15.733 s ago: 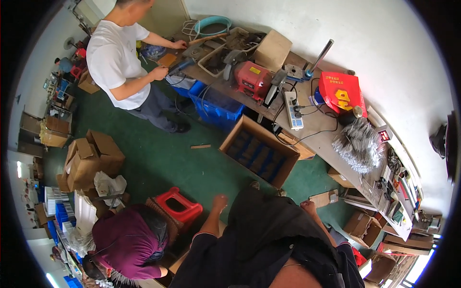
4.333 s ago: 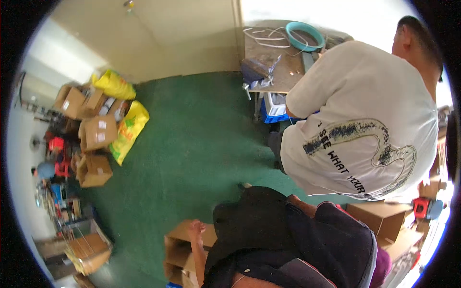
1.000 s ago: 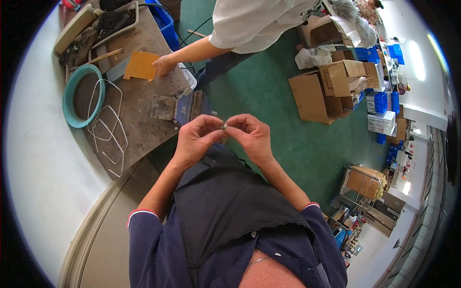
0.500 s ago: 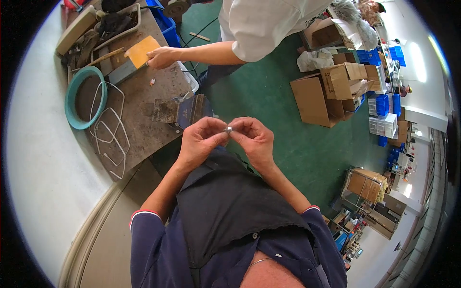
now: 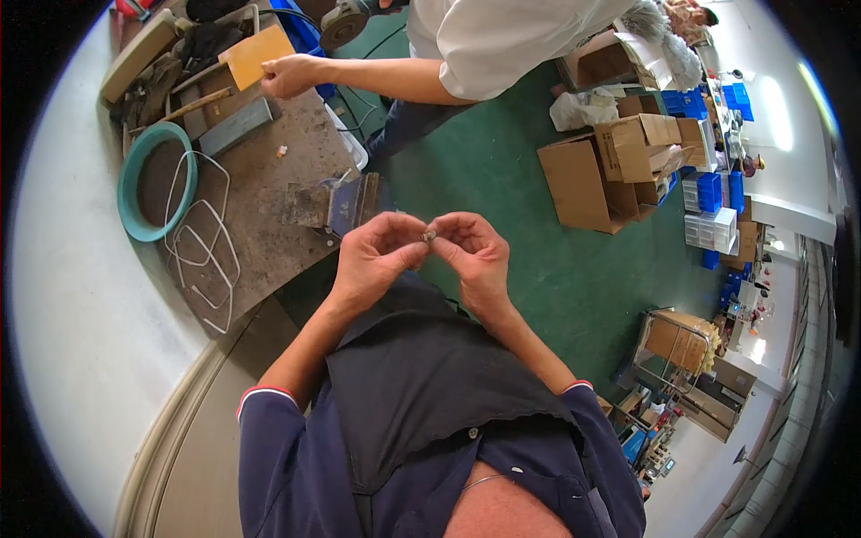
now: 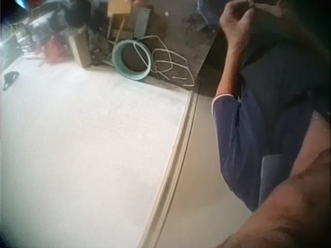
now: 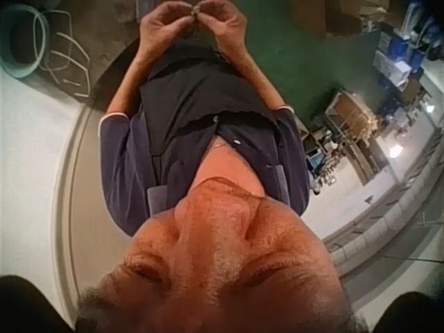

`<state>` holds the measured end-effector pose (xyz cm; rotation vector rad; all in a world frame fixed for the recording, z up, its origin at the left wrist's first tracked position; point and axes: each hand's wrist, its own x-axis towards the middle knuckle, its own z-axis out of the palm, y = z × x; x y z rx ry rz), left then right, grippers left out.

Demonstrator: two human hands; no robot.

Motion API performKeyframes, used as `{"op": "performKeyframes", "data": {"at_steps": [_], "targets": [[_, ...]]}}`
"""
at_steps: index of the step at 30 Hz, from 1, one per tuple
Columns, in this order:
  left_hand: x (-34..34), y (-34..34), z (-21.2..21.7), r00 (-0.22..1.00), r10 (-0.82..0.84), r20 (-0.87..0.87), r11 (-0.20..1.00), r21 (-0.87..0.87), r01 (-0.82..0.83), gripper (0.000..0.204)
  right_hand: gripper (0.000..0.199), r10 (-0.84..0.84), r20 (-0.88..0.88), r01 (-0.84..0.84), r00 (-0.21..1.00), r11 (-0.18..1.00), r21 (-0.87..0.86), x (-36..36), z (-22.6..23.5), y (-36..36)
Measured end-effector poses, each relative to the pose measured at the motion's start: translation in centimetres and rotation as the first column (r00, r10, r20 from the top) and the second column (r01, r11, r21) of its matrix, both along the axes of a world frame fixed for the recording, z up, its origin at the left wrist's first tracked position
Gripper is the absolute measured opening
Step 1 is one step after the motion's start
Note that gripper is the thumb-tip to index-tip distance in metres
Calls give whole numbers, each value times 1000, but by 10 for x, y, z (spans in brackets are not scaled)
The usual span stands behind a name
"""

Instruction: Inspecting and discussing small mechanical parts with a colleague in a workshop.

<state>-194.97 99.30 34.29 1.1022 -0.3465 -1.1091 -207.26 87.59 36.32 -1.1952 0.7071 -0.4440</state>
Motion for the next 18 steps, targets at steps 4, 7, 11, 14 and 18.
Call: {"op": "performKeyframes", "data": {"at_steps": [4, 7, 11, 14, 18], "targets": [[1, 0, -2, 1000, -25, 10, 1000, -5, 25, 22, 16, 0, 20, -1, 1000, 999, 35, -3, -6, -1], [0, 1, -5, 1000, -25, -6, 1000, -6, 25, 22, 16, -9, 73, -1, 997, 991, 135, -3, -8, 0], [-2, 0, -4, 1000, -20, -21, 999, 35, 21, 22, 15, -14, 65, -1, 998, 976, 218, -4, -10, 2], [-3, 2, -6, 1000, -4, 7, 998, 61, 3, 21, 15, -18, 60, 3, 998, 970, 242, -4, -11, 4], [-5, 4, -6, 1000, 15, 25, 998, 60, -17, 20, 15, 2, 62, -20, 998, 960, 281, -2, -7, 5]]}}
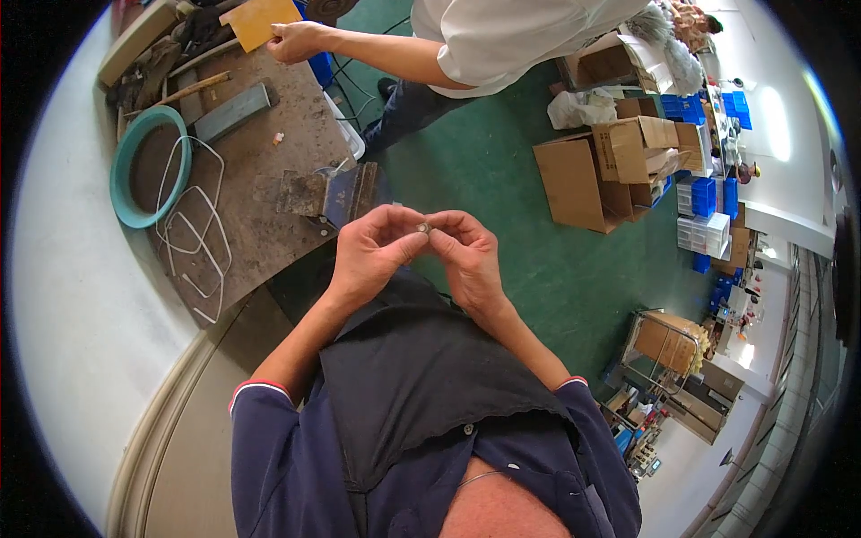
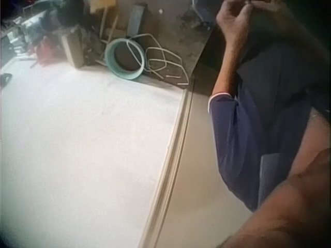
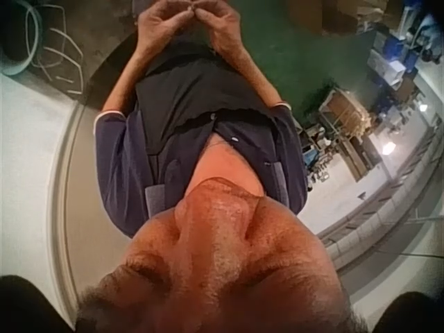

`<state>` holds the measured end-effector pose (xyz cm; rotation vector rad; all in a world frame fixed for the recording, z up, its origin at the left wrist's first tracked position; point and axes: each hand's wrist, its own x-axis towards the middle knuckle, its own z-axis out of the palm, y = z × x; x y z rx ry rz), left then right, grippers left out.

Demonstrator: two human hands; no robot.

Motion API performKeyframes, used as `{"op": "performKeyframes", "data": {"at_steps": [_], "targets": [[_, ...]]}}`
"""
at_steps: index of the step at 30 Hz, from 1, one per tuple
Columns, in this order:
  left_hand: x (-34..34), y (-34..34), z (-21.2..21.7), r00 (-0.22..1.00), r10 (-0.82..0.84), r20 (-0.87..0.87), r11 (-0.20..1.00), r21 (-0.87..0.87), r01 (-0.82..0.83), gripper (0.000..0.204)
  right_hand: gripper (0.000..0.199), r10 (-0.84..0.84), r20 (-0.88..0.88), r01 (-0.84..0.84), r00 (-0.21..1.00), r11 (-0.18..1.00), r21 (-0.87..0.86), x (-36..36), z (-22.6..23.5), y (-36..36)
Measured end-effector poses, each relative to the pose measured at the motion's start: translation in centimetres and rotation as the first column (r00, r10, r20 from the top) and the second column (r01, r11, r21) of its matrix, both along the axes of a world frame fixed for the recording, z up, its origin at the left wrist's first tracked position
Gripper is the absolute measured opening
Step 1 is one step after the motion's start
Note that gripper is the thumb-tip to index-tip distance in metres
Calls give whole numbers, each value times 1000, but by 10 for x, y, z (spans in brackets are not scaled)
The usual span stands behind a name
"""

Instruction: Inspecting and discussing small mechanical parts with a colleague in a workshop.

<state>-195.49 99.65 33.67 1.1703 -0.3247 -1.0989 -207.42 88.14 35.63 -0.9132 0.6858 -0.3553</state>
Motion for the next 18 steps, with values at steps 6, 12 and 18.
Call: {"op": "performKeyframes", "data": {"at_steps": [6, 12, 18], "targets": [[-2, 1, 6, 999, 6, 46, 1000, 24, -7, 20, 15, -12, -31, 13, 999, 1000, 21, -2, 0, 1], [-6, 1, 9, 1000, 28, 7, 999, 16, -29, 19, 15, 8, -39, -8, 999, 1000, -3, -8, -2, 1], [-10, 3, 8, 999, 26, 21, 1000, -9, -25, 21, 16, 17, -15, -17, 1000, 1000, 20, -10, 0, 1]]}}
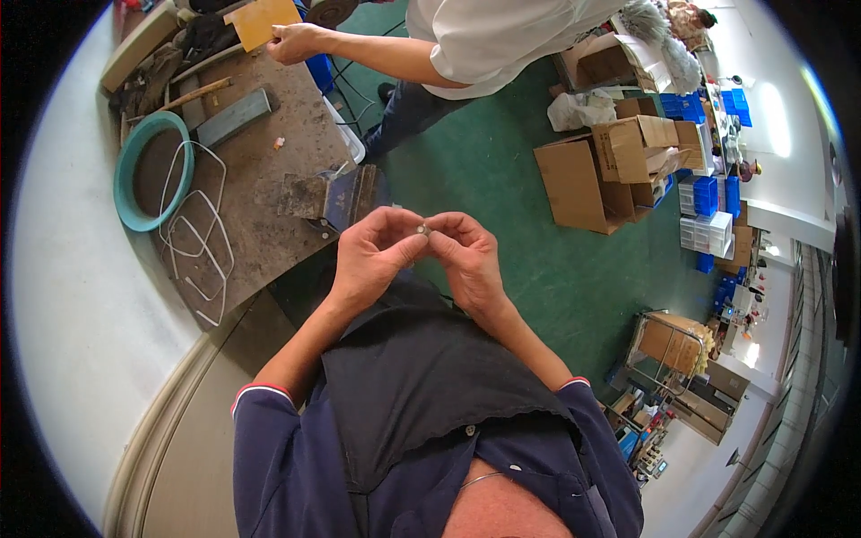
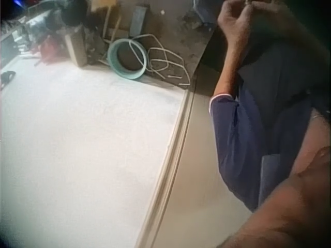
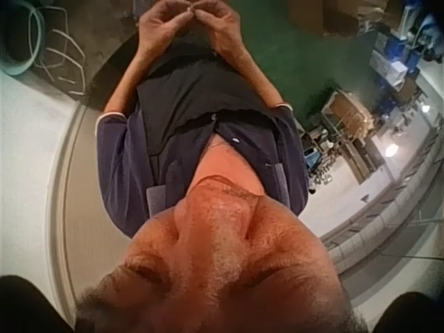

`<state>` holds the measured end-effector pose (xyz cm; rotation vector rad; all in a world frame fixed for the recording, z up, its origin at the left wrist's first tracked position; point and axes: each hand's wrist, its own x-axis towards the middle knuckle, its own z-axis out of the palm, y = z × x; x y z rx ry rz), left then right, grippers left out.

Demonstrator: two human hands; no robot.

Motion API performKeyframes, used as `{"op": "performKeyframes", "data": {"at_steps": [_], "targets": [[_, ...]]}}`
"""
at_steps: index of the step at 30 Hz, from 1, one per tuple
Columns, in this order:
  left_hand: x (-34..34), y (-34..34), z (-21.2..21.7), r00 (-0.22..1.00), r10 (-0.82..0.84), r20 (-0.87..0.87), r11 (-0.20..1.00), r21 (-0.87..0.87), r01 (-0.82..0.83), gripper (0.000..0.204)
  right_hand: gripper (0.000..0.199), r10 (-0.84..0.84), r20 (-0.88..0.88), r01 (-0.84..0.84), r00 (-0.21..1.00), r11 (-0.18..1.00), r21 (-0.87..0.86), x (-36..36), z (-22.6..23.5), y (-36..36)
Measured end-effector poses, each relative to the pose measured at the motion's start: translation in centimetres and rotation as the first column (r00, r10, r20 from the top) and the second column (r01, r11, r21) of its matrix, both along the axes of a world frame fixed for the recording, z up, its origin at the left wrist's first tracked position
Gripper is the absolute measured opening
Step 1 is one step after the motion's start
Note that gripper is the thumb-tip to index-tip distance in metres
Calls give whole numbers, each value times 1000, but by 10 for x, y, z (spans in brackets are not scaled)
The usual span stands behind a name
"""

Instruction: Inspecting and discussing small mechanical parts with a colleague in a workshop.

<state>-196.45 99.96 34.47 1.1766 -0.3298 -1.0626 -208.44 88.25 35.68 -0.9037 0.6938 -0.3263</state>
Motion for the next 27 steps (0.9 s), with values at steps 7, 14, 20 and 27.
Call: {"op": "performKeyframes", "data": {"at_steps": [7, 14, 20, 27], "targets": [[1, -6, -6, 997, 34, 66, 999, 4, -35, 21, 17, 2, 30, -3, 1000, 1000, 27, 4, -3, -7], [7, -8, 17, 977, 91, 195, 996, -23, -88, 12, 16, 73, -21, -75, 997, 993, -96, 7, 16, -5], [10, 1, -4, 995, 64, 73, 998, -31, -62, 19, 11, 91, -74, -91, 993, 996, 6, 20, 9, -9], [21, 4, 5, 980, 93, 176, 996, -32, -89, 22, 17, 172, 13, -172, 985, 985, -8, 32, 12, -14]]}}
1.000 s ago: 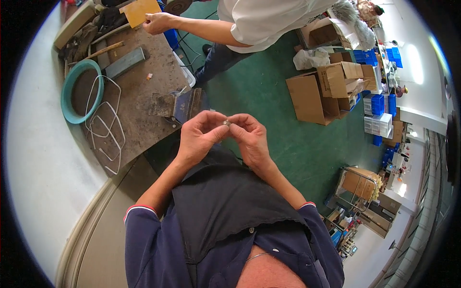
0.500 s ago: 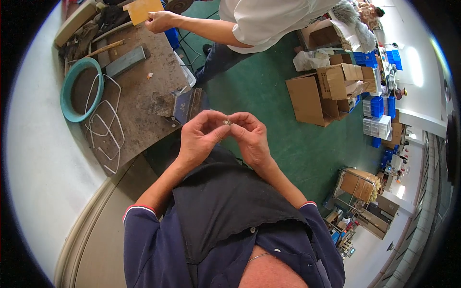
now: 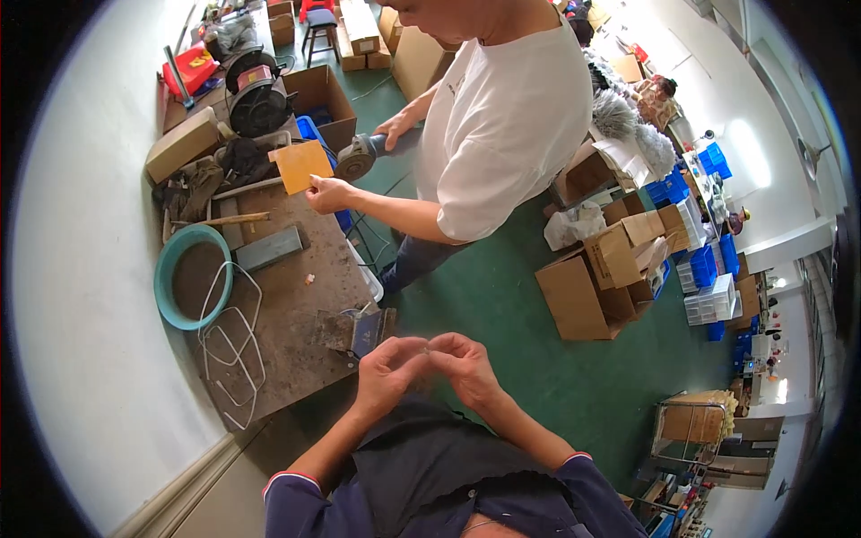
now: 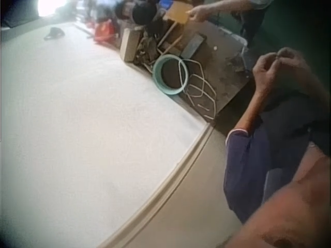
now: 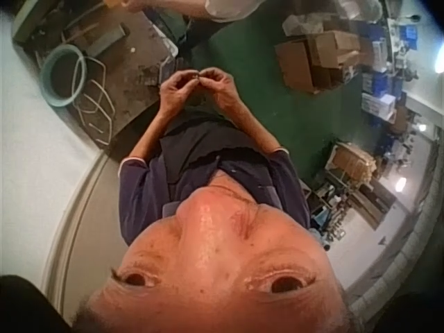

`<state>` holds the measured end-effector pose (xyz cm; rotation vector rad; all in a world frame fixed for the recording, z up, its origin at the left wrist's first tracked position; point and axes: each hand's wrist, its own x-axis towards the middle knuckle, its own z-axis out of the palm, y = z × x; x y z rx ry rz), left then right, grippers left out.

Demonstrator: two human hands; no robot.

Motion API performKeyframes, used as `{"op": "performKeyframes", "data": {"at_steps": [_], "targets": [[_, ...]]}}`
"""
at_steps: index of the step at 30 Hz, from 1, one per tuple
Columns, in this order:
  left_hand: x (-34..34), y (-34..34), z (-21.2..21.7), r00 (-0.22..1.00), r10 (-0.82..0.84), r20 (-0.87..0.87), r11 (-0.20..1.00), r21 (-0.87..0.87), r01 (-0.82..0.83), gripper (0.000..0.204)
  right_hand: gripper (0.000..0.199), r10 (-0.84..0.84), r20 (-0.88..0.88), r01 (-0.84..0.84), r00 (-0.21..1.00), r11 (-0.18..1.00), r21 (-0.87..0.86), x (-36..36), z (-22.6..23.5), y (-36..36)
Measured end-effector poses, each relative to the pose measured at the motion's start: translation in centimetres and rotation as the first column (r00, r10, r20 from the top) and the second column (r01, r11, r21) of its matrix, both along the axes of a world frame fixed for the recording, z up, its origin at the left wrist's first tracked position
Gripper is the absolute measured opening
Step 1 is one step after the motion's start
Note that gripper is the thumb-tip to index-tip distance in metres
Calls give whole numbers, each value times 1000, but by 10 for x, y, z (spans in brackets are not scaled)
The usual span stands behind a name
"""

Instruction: Inspecting and discussing small mechanical parts with a colleague in a workshop.

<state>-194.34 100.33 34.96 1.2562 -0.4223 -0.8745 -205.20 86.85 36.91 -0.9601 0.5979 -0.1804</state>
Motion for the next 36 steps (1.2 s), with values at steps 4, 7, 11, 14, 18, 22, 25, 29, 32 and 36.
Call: {"op": "performKeyframes", "data": {"at_steps": [4, 7, 11, 14, 18, 22, 25, 29, 32, 36], "targets": [[4, -1, -1, 996, 23, -86, 1000, 20, -22, 21, 17, -6, 0, 6, 1000, 1000, 25, 5, -5, 0], [6, 2, -3, 992, 33, -124, 999, 33, -29, 21, 17, -2, -30, 4, 1000, 999, 44, 9, -5, 2], [7, 4, -7, 996, 45, -75, 998, 57, -40, 21, 17, -14, -34, 16, 999, 998, 53, 11, -6, 4], [10, 5, -5, 998, 35, -48, 997, 71, -31, 21, 17, -1, -31, 2, 1000, 1000, 25, 13, -6, 5], [10, 6, -2, 998, 33, -53, 999, 33, -31, 20, 17, 3, -33, -2, 999, 1000, 30, 15, -5, 6], [17, 6, -2, 996, 77, -40, 997, 21, -76, 17, 18, -18, -32, 20, 999, 999, 43, 18, 0, 9], [41, 6, 8, 983, 140, -121, 990, 3, -141, 15, 18, 16, -74, -15, 997, 1000, 18, 18, 1, 11], [84, -2, 13, 933, 263, -244, 946, -124, -299, 20, 18, 60, -116, -54, 991, 997, 54, 12, -6, 10], [106, -7, 16, 898, 286, -333, 917, -177, -358, 22, 18, 103, -168, -91, 980, 993, 80, 9, -8, 12], [123, -16, 18, 866, 260, -427, 881, -261, -394, 23, 17, 70, -194, -57, 979, 996, 75, 6, -10, 11]]}}
